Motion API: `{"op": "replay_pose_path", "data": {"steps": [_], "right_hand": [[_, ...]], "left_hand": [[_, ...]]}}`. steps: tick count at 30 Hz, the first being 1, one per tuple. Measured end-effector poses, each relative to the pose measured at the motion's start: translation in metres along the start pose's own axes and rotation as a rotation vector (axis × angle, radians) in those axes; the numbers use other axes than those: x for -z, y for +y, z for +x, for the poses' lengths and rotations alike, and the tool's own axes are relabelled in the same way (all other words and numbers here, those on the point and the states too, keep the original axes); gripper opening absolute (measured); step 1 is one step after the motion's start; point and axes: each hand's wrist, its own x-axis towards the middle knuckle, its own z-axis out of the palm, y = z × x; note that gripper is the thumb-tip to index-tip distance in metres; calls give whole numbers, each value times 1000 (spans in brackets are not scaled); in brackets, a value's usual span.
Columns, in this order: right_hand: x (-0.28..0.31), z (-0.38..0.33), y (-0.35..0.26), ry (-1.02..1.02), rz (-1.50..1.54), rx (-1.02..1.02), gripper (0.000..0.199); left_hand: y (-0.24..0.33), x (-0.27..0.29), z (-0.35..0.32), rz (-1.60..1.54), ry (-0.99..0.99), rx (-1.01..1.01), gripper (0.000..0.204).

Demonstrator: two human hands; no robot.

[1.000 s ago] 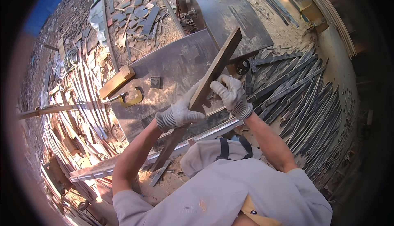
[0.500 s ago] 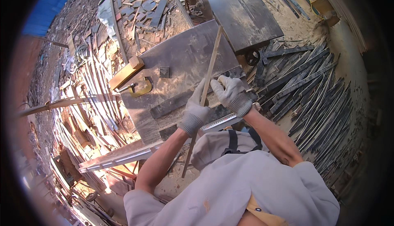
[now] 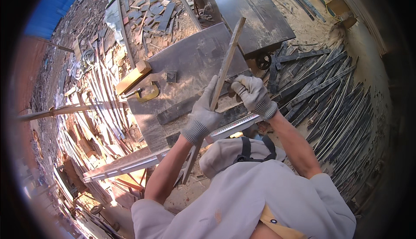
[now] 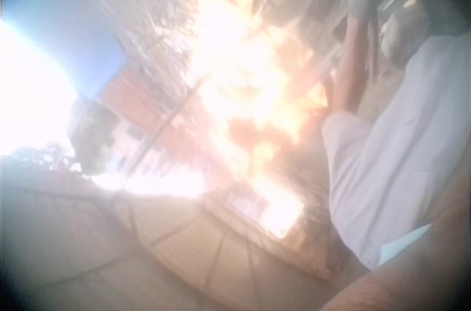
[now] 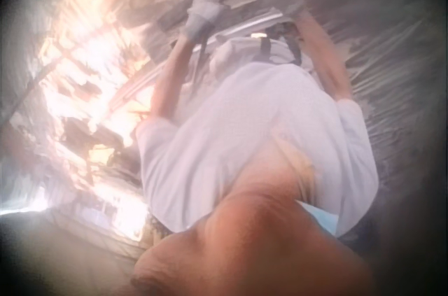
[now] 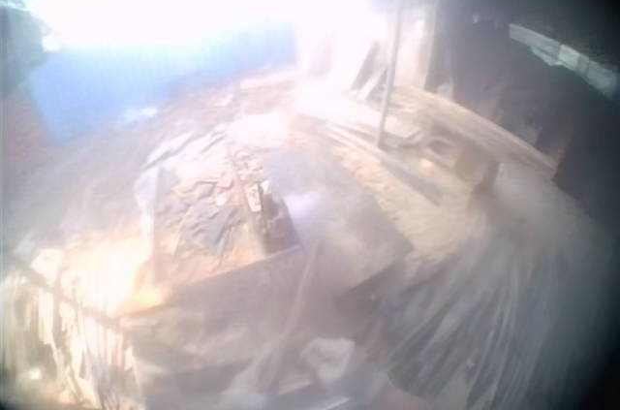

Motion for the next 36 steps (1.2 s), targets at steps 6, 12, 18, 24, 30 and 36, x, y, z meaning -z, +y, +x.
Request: {"op": "replay_pose_path", "data": {"steps": [6,12,18,24,30,36], "right_hand": [[-9,-2,-15,259,-261,217,23],[-12,-5,-31,252,-377,165,25],[1,-29,-1,498,137,23,53],[14,-81,39,-25,345,-73,83],[90,-90,104,339,234,-309,102],[164,-54,208,506,-636,-564,102]], "left_hand": [[10,3,-4,75,-22,-51,108],[4,10,0,-5,-186,-2,80],[38,25,46,-666,-559,-141,75],[96,-43,149,-962,-742,-450,90],[83,-159,214,-971,-379,-282,70],[-29,-176,174,-651,49,64,61]]}}
